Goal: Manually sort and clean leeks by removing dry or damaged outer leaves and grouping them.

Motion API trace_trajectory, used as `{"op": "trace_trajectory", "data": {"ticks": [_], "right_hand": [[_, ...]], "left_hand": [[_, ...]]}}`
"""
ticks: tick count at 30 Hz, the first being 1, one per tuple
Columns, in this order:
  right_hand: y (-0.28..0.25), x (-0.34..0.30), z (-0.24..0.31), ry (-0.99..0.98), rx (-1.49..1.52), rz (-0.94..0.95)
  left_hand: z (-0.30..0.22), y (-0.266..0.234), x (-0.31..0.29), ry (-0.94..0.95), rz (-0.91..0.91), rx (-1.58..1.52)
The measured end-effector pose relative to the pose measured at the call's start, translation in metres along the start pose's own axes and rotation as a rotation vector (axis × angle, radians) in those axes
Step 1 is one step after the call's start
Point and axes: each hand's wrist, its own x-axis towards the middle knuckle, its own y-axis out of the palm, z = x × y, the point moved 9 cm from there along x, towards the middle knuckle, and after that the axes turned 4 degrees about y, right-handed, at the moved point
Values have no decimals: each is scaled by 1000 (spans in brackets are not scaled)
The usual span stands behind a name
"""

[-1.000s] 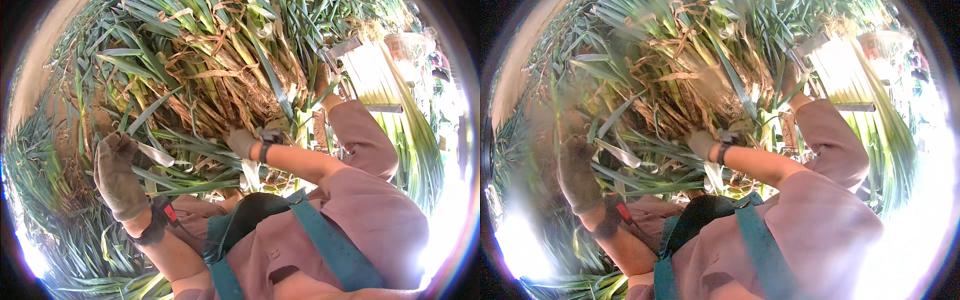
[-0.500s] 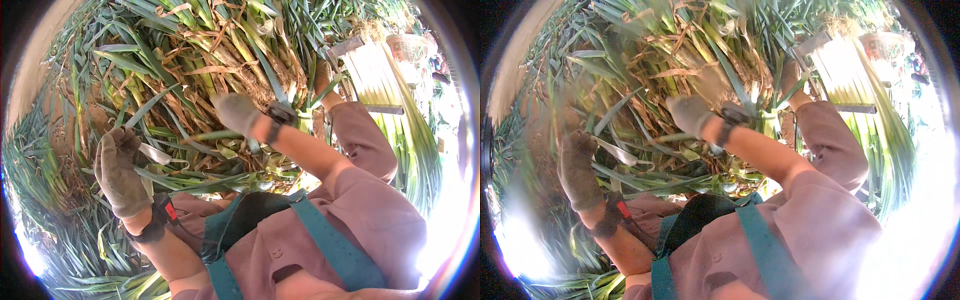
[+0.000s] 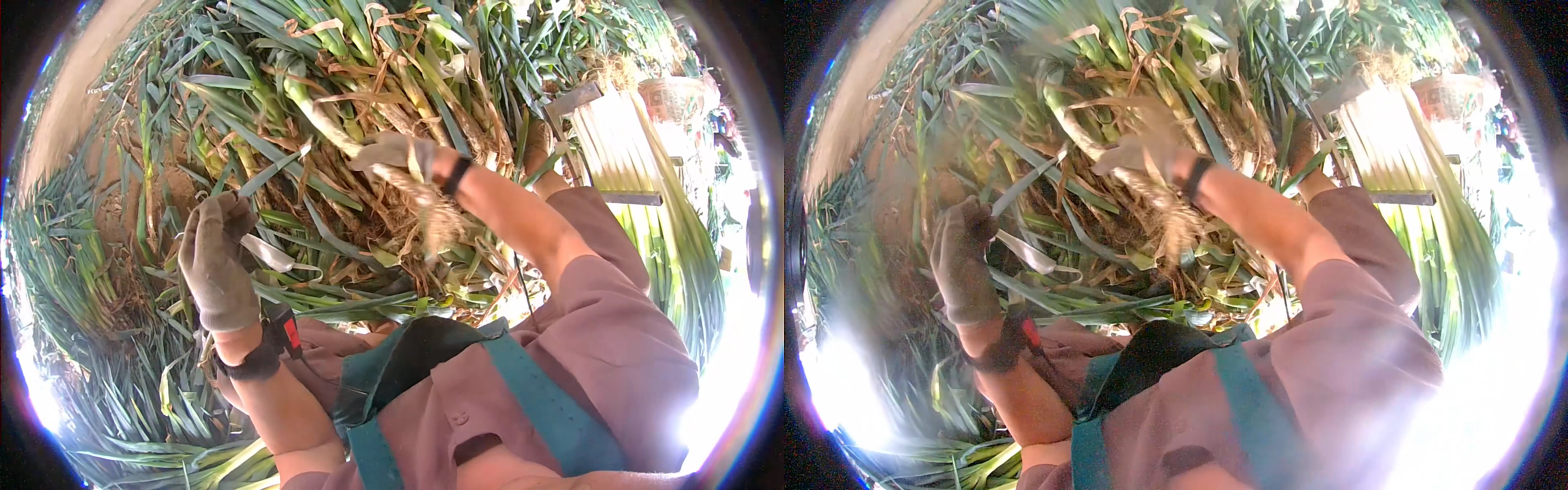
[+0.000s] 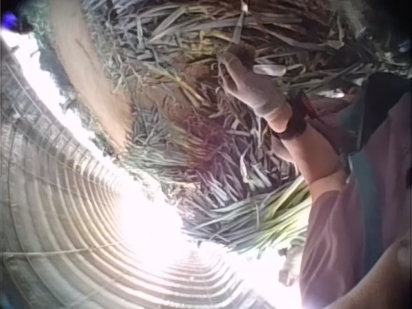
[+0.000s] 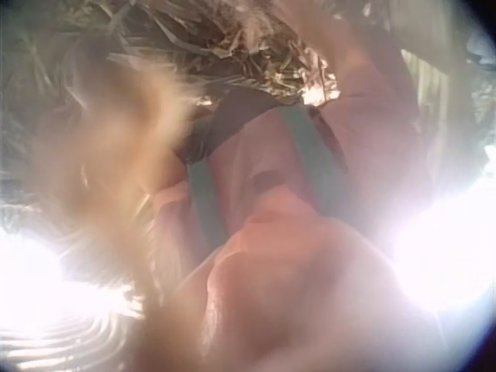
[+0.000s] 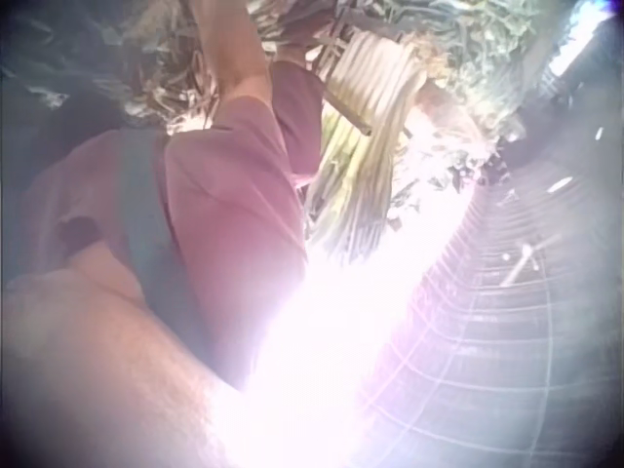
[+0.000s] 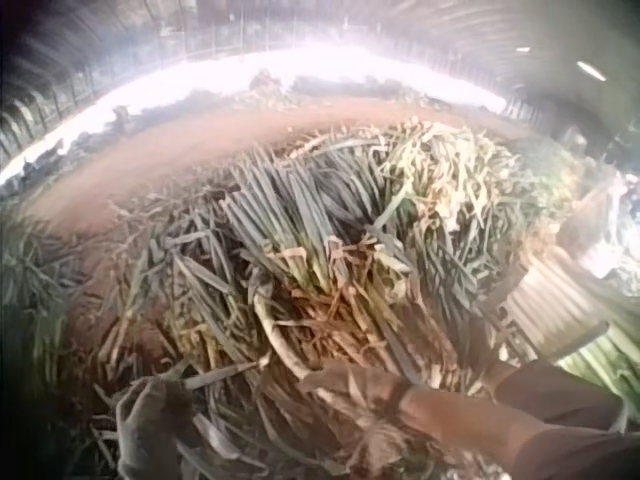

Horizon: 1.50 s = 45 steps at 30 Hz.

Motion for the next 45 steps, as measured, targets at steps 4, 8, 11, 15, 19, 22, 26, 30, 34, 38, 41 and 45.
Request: {"op": "trace_trajectory", "data": {"ticks": [4, 8, 11, 15, 19, 22, 26, 30, 34, 38, 41, 45], "right_hand": [[-3, -104, 14, -41, 171, 87], [30, -204, 30, 99, -117, 99], [47, -265, 27, 30, -226, 189], [65, -317, 8, 16, -322, 209], [78, -322, -8, -283, -502, 80], [97, -313, -23, -168, -565, 158], [99, -302, -3, -298, -953, 101], [42, -306, 101, -365, -606, -466], [47, -243, 120, -504, -307, -450], [75, -209, 106, -439, 119, -237], [77, -207, 95, -469, 50, -371], [71, -235, 98, -519, -134, -556]], "left_hand": [[18, 23, 4, -56, 76, 60], [103, 51, -11, -481, 184, -67], [147, 111, -55, -859, 417, -498], [139, 142, -71, -600, 458, -589], [86, 159, -71, -406, 721, -768], [32, 167, -81, -327, 546, -574], [25, 125, -66, -201, 378, -376], [12, 105, -78, -70, 330, -282], [-5, 107, -94, -11, 309, -274], [-1, 98, -92, 6, 294, -308], [16, 90, -94, -81, 219, -329], [27, 90, -94, -109, 182, -278]]}}
